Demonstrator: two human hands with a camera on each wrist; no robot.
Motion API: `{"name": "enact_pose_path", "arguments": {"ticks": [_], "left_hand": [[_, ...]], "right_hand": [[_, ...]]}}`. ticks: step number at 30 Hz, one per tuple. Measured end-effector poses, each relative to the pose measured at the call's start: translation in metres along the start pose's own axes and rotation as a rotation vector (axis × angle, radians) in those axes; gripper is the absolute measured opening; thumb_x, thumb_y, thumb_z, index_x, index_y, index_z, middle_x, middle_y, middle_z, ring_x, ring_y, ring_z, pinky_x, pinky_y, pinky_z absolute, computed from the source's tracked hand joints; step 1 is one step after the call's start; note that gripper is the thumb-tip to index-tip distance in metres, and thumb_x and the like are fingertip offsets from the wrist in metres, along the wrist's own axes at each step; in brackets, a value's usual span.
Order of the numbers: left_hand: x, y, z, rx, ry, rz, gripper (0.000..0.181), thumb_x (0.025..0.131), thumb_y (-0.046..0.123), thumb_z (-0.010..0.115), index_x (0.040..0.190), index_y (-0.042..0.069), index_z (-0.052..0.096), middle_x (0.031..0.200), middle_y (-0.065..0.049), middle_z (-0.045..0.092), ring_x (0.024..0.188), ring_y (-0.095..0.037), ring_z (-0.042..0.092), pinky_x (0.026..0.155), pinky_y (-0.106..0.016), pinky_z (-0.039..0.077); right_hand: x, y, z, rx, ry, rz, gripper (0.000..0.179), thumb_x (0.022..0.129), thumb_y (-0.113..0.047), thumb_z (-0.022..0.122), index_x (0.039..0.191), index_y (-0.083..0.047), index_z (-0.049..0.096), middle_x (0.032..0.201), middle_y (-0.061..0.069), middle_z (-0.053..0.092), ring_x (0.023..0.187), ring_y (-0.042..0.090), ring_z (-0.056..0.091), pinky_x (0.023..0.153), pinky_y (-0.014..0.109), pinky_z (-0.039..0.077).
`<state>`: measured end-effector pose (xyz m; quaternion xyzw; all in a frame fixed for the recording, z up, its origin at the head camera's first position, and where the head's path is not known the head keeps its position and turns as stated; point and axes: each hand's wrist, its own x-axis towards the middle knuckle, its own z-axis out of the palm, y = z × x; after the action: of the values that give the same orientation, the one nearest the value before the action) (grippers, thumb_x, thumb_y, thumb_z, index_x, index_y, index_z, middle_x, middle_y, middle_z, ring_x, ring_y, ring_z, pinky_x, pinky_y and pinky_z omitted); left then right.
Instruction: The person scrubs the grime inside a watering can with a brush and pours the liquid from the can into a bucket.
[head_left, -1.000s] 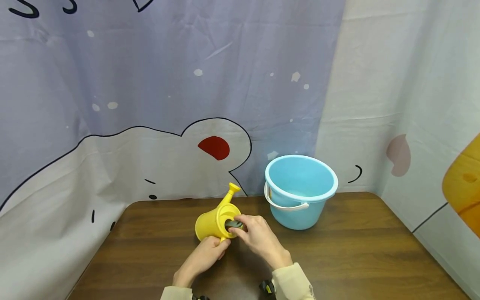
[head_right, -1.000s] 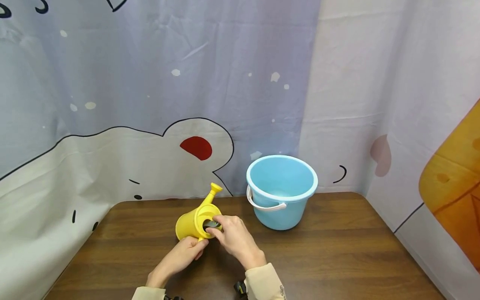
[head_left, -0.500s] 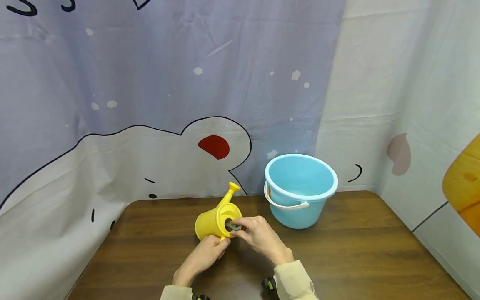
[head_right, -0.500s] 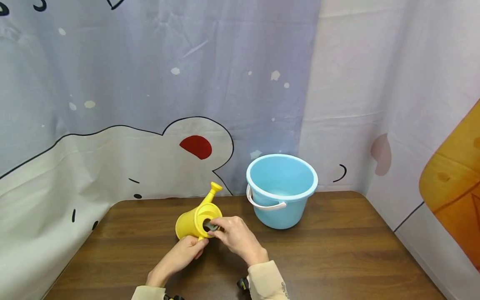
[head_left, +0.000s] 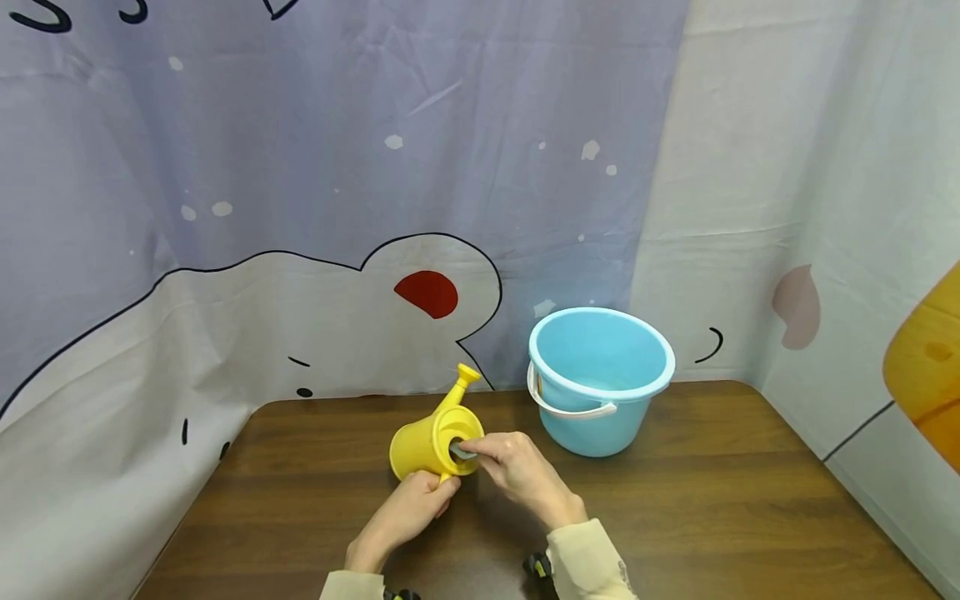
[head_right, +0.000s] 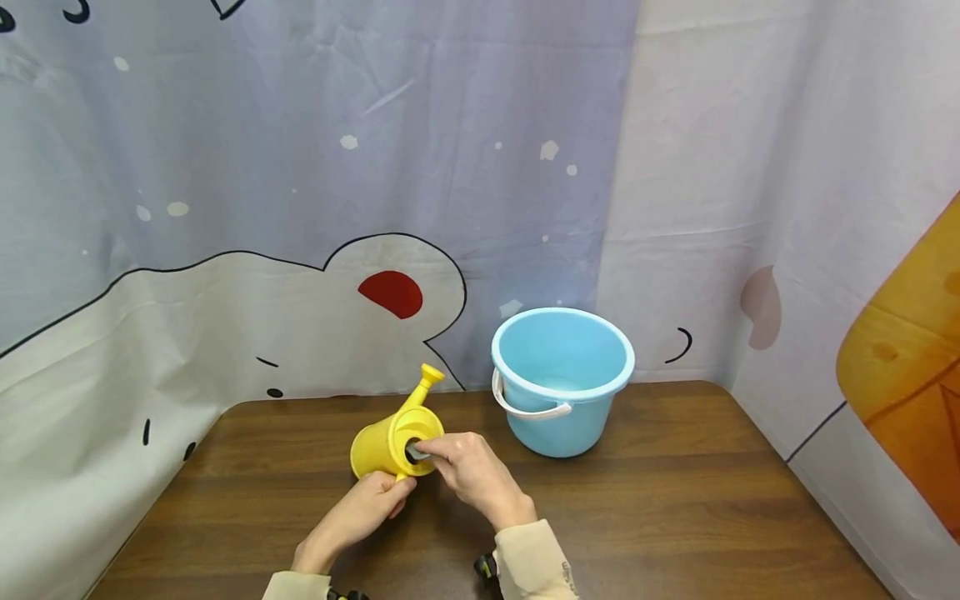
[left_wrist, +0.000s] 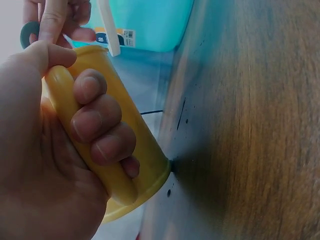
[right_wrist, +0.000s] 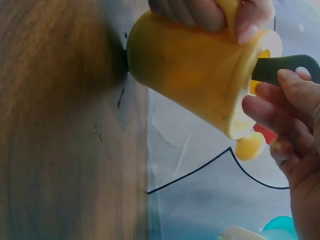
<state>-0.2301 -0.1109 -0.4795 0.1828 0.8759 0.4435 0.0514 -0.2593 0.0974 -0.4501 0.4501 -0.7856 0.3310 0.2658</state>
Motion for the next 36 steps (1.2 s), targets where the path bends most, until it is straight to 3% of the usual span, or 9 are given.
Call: {"name": "enact_pose_path", "arguments": {"ticks": [7, 13, 19, 28, 36], "left_hand": [[0.000, 0.000, -0.001, -0.016, -0.007, -0.004, 0.052, 0.101, 0.031, 0.050, 0.052, 0.013, 0.045, 0.045, 0.012, 0.035, 0.041, -0.006, 0.026, 0.040, -0.023, 0.021], [0.000, 0.000, -0.002, -0.006, -0.005, 0.001, 0.052, 0.101, 0.032, 0.048, 0.052, 0.014, 0.044, 0.046, 0.012, 0.034, 0.041, -0.006, 0.026, 0.041, -0.023, 0.022], [0.000, 0.000, -0.004, -0.031, -0.005, -0.004, 0.051, 0.101, 0.029, 0.048, 0.053, 0.012, 0.045, 0.046, 0.011, 0.036, 0.042, -0.007, 0.027, 0.041, -0.023, 0.022], [0.001, 0.000, -0.003, 0.009, 0.000, 0.005, 0.052, 0.100, 0.030, 0.050, 0.052, 0.013, 0.045, 0.045, 0.011, 0.037, 0.041, -0.005, 0.028, 0.041, -0.023, 0.023], [0.000, 0.001, -0.004, 0.000, -0.004, 0.000, 0.052, 0.101, 0.029, 0.050, 0.052, 0.014, 0.044, 0.045, 0.011, 0.035, 0.041, -0.006, 0.027, 0.041, -0.023, 0.023]], "right_hand": [[-0.001, 0.001, 0.008, -0.015, 0.088, -0.054, 0.027, 0.080, 0.006, 0.073, 0.104, -0.006, 0.074, 0.094, 0.002, 0.072, 0.078, 0.012, 0.066, 0.073, 0.021, 0.052], [0.002, 0.000, 0.001, 0.004, 0.160, -0.097, 0.026, 0.075, 0.006, 0.078, 0.097, -0.006, 0.074, 0.087, 0.001, 0.072, 0.073, 0.011, 0.065, 0.069, 0.020, 0.051], [0.005, -0.001, -0.007, 0.010, 0.158, -0.161, 0.024, 0.073, 0.008, 0.076, 0.094, -0.004, 0.073, 0.082, 0.002, 0.071, 0.069, 0.008, 0.062, 0.064, 0.015, 0.049], [0.004, -0.001, -0.003, 0.053, 0.082, -0.073, 0.024, 0.074, 0.009, 0.077, 0.094, -0.003, 0.074, 0.087, 0.003, 0.072, 0.074, 0.009, 0.066, 0.068, 0.017, 0.050], [-0.001, 0.007, 0.013, 0.048, 0.120, -0.068, 0.026, 0.071, 0.011, 0.079, 0.093, -0.004, 0.073, 0.088, 0.003, 0.072, 0.077, 0.012, 0.067, 0.073, 0.019, 0.052]]}}
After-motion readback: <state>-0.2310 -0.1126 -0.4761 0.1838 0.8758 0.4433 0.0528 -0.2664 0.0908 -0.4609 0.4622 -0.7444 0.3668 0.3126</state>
